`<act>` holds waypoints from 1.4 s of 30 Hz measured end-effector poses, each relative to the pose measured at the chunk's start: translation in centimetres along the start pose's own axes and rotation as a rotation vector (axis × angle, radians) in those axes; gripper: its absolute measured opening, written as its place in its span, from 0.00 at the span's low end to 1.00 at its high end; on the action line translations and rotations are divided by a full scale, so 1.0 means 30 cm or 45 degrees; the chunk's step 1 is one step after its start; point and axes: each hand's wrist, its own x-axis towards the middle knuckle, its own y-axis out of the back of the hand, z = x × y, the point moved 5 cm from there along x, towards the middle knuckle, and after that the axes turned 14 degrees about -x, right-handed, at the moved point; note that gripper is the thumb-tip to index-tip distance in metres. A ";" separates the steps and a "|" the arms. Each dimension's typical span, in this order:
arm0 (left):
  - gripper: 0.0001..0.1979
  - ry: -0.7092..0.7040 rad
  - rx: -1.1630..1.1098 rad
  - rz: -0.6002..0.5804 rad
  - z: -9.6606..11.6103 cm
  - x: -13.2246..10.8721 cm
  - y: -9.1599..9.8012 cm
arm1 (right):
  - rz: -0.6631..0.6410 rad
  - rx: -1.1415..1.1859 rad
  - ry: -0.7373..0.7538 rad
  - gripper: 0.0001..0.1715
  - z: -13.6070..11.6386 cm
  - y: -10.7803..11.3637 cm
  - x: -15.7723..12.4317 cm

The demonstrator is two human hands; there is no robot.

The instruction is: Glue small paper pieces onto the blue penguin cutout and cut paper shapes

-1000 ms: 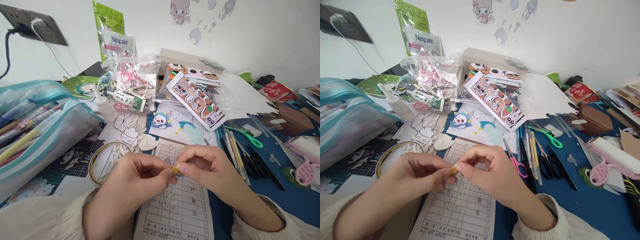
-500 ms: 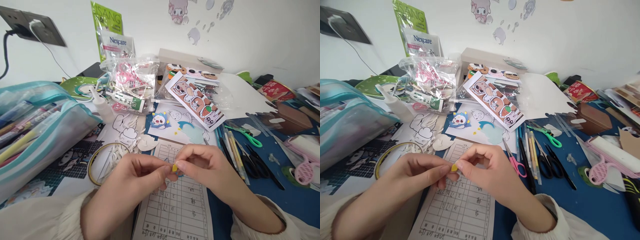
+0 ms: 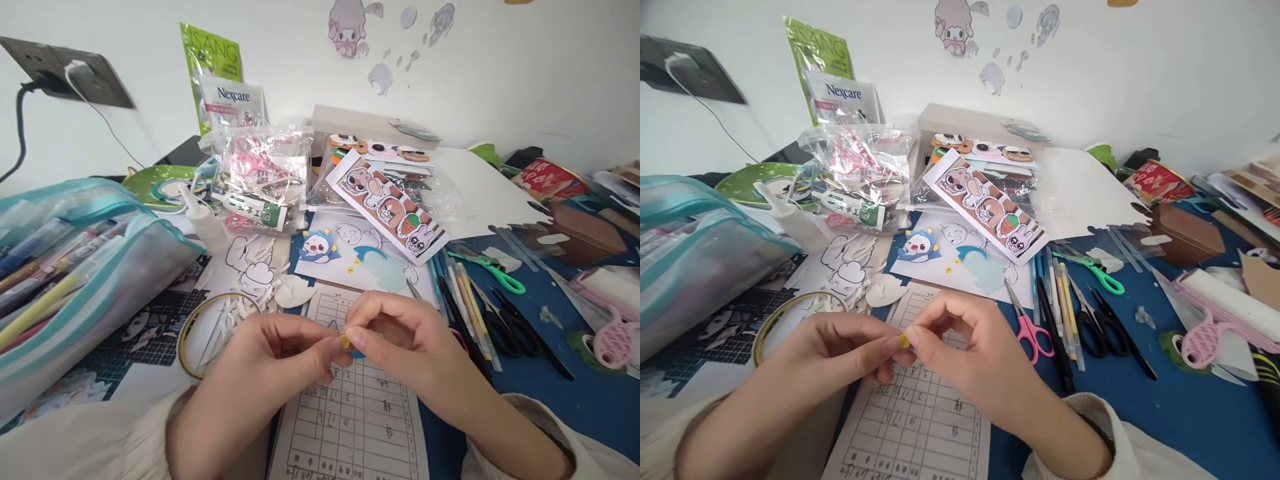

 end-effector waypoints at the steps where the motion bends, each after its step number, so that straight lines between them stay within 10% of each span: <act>1: 0.06 0.003 -0.011 0.006 -0.003 0.001 0.003 | -0.012 0.018 0.000 0.08 0.000 -0.001 0.000; 42: 0.05 -0.025 -0.028 0.100 0.023 -0.009 -0.017 | -0.039 0.153 -0.126 0.09 0.027 -0.003 0.013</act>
